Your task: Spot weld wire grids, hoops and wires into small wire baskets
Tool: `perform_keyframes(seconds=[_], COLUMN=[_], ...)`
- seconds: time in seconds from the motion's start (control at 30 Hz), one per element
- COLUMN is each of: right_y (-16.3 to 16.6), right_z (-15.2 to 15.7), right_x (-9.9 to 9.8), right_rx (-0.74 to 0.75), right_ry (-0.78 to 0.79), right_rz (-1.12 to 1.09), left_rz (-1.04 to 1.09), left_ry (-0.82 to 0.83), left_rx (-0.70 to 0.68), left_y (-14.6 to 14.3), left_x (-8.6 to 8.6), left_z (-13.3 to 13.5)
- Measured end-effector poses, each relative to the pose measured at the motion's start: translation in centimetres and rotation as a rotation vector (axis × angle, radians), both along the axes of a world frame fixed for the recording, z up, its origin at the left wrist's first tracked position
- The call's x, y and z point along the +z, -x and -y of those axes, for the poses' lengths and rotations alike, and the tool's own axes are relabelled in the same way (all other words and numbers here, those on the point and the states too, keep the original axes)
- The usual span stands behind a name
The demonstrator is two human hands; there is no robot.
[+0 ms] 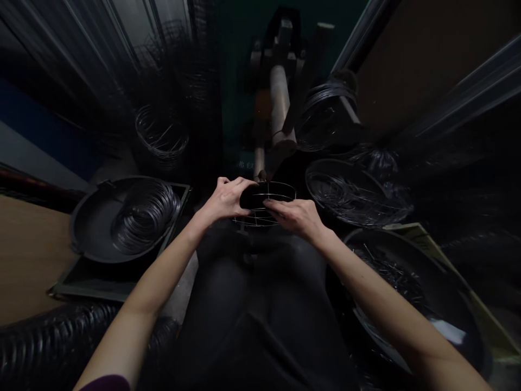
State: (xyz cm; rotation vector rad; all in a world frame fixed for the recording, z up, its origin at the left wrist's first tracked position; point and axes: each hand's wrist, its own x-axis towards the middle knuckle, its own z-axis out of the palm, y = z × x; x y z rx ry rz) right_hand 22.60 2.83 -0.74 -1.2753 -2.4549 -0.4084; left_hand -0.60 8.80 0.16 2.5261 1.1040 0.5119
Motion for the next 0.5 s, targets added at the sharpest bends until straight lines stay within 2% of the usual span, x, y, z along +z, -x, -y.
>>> perform_keyframes(seconds=[0.3,0.5], right_y=[-0.1,-0.6], right_z=[0.3,0.5], right_x=[0.3,-0.1], right_rx=[-0.071,-0.245], right_ry=[0.073,0.088], right_rz=[-0.098,-0.217], left_rz=[-0.011,0.015], left_ry=[0.08,0.054], left_rx=[-0.022,0.004], left_y=[0.0,-0.2], left_x=[1.1,1.3], left_z=[-0.7,-1.4])
